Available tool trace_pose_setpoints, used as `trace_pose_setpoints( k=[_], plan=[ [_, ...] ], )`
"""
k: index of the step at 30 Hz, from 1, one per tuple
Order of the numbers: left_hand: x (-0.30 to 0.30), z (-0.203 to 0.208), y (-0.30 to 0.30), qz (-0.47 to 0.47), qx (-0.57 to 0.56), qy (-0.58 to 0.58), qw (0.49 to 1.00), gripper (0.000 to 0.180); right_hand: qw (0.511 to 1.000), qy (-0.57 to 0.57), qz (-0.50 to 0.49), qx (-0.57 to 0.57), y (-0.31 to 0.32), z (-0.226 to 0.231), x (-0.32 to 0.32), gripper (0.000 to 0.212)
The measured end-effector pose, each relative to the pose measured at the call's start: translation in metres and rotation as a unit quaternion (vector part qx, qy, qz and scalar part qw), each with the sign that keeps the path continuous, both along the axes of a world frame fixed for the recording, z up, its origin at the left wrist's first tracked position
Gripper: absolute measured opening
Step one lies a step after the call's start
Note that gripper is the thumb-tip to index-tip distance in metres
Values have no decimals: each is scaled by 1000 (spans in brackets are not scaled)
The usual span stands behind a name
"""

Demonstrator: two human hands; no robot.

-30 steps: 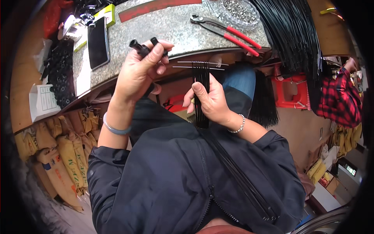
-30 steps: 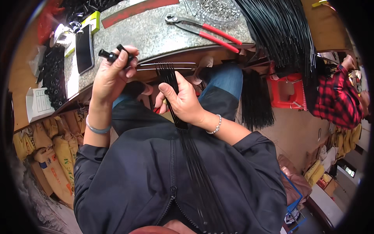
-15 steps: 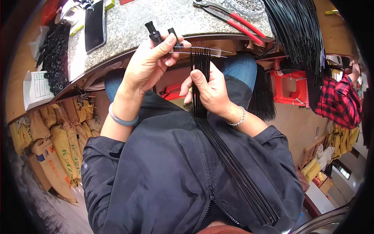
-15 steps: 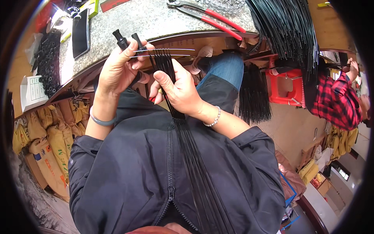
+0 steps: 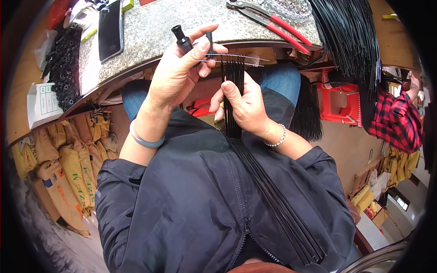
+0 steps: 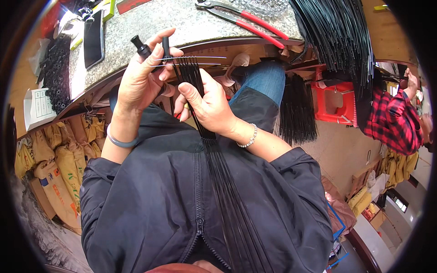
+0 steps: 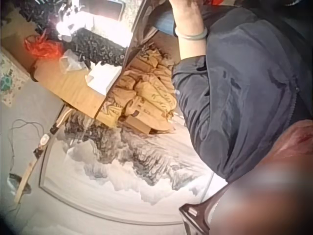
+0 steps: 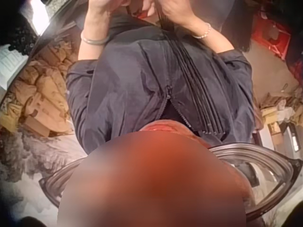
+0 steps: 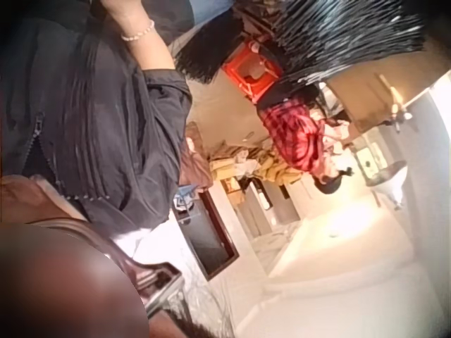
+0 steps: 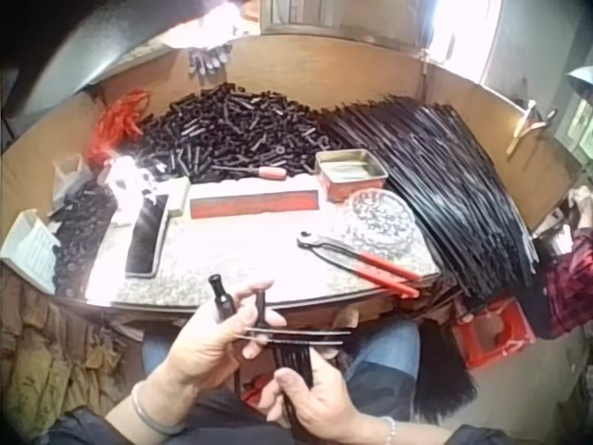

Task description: Assembling bundles of synthetic hair or fibers by inserting them into plastic handles and securing them with pliers.

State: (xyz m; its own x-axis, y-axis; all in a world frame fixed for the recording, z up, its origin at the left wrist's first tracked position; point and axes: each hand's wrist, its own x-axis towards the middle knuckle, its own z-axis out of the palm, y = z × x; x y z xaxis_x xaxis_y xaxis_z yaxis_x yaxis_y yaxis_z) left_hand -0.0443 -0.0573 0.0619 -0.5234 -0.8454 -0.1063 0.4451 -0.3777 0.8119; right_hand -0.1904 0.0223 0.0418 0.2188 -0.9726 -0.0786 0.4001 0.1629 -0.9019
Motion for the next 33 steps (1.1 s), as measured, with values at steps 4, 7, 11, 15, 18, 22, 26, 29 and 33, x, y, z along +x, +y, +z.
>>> trace_pose_setpoints(
  k=[4, 7, 11, 15, 18, 22, 26, 29, 33],
  plan=[
    [2, -2, -1, -10, 23, 0, 1000, 33, 1000, 7, 4, -1, 0, -2, -1, 30],
    [0, -2, 0, 3, 36, 23, 999, 27, 1000, 4, 4, 2, 0, -2, -1, 30],
    [-1, -1, 1, 3, 36, 37, 999, 27, 1000, -11, -5, 1, 0, 5, 2, 30],
    [0, -3, 3, 2, 18, -12, 1000, 32, 1000, -12, -5, 0, 1, 4, 3, 33],
    [0, -4, 3, 7, -3, -33, 999, 34, 1000, -6, -6, 1, 1, 1, 1, 37],
    [1, -5, 3, -6, -24, -38, 999, 35, 1000, 10, 6, 2, 1, 0, 0, 40],
    [0, -5, 4, -2, -41, -44, 998, 32, 1000, 11, 5, 7, 1, -2, 0, 42],
    [1, -8, 4, -5, -63, -42, 997, 30, 1000, 18, 11, 5, 1, -2, -1, 42],
    [0, -7, 4, 0, -61, -37, 997, 30, 1000, 12, 8, 9, 0, -2, 0, 40]
  ],
)
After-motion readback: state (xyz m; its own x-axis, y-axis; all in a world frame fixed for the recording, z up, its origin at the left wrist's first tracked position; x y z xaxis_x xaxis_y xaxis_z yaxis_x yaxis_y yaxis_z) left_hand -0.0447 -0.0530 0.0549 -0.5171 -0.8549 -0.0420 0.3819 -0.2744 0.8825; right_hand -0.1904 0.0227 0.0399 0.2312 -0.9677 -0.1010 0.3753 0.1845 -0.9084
